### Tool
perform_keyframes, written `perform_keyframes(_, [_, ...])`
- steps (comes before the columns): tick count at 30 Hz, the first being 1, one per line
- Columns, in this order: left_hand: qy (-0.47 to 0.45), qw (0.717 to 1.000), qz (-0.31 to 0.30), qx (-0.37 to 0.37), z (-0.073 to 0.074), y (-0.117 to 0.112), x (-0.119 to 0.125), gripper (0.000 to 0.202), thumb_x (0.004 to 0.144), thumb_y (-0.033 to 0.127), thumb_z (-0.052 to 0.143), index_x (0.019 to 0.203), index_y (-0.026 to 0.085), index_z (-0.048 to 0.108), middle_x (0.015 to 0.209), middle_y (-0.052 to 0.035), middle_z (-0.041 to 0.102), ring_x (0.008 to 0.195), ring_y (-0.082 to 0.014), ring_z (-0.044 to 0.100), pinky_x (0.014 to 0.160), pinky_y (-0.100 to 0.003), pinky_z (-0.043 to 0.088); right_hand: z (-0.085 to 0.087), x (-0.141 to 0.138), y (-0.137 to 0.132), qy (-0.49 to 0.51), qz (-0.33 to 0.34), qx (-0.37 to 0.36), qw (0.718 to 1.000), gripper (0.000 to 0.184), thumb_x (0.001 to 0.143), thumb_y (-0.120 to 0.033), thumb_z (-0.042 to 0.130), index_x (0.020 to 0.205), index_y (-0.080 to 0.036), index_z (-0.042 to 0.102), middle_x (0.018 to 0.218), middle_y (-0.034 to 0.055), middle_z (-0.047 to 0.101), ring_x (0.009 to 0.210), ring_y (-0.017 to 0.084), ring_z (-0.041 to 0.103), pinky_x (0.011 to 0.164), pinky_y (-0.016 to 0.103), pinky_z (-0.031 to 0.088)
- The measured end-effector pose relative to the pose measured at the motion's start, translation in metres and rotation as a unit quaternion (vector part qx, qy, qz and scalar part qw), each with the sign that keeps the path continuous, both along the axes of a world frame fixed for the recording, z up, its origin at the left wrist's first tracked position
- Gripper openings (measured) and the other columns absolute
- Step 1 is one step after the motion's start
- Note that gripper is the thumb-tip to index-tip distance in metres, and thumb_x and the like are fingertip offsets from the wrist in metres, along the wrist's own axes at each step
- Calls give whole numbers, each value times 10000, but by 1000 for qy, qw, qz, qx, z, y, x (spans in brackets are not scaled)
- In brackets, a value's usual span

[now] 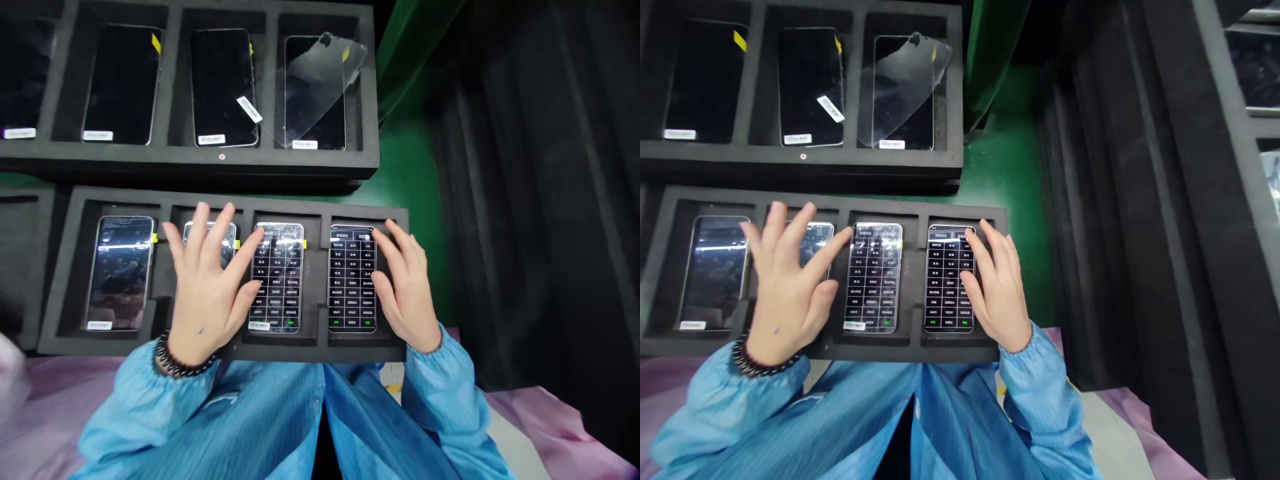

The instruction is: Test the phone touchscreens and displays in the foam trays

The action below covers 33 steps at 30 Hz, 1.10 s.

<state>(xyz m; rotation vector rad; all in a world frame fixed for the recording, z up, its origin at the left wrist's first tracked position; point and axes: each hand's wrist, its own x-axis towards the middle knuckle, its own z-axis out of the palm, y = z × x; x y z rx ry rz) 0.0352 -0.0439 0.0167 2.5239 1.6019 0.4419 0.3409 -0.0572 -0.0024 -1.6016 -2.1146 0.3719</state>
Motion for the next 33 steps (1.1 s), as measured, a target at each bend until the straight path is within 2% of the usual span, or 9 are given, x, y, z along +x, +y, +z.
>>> perform_keyframes(4, [7,999,-23,-46,-14,1,2,553,1037,327,375,1589,305,338,1741,-43,24,1608,-389,33,1267,-726,-19,-6,0,1,-9,-5,10,1000,460,1051,-304,420,1500,-221,476,1597,150,434,1469,315,428,1228,581,329])
perform_keyframes(7, [12,997,-43,-56,-14,-3,-2,538,1021,322,435,1558,321,398,1740,-27,25,1608,-391,27,1263,-725,-52,-2,1,-2,-26,33,30,999,375,1027,-269,487,1382,-233,602,1608,133,430,1468,315,432,1237,598,305])
perform_keyframes(10, [-2,994,-81,-68,-10,-13,-12,459,997,318,491,1449,263,548,1719,-67,171,1600,-407,83,1258,-736,-44,4,4,-8,-51,70,31,996,306,1001,-258,553,1273,-199,681,1581,157,475,1457,330,448,1247,639,260])
perform_keyframes(13, [-66,980,-162,-92,-7,-22,-27,297,978,334,490,1158,266,716,1634,-19,399,1571,-397,234,1284,-721,11,8,8,-14,38,130,25,990,228,1003,-234,535,920,-189,742,1378,118,672,1333,280,576,1224,567,357])
perform_keyframes(15, [-91,975,-180,-94,-6,-22,-32,284,972,334,466,1096,285,716,1625,20,414,1556,-378,287,1294,-710,22,8,10,-14,99,141,23,985,319,1014,-228,495,778,-194,706,1262,94,730,1257,256,625,1188,522,418])
perform_keyframes(18, [-44,992,-96,-76,-6,-13,-24,408,987,285,426,1356,300,597,1699,-18,258,1586,-363,207,1284,-715,11,4,9,-8,80,80,39,993,292,1024,-222,462,1011,-181,751,1357,125,669,1318,271,573,1173,527,423])
perform_keyframes(21, [-5,998,-34,-57,-6,-1,-5,516,1013,287,421,1529,263,429,1716,-113,168,1604,-382,105,1256,-739,8,0,5,2,0,42,40,998,344,1027,-245,478,1312,-187,662,1526,156,520,1424,297,468,1203,561,368])
perform_keyframes(26, [-1,998,-27,-56,-8,6,9,497,1034,319,410,1525,245,440,1708,-152,161,1603,-396,77,1247,-735,2,-2,0,9,-94,50,-6,994,411,1039,-325,483,1434,-248,563,1640,147,370,1477,329,394,1232,636,258])
perform_keyframes(33, [33,994,-30,-96,-13,4,3,532,1037,350,402,1566,295,384,1722,-129,117,1598,-418,81,1225,-767,15,-4,3,4,-17,20,-17,1000,568,1045,-396,437,1584,-250,332,1639,140,381,1502,318,384,1256,582,251])
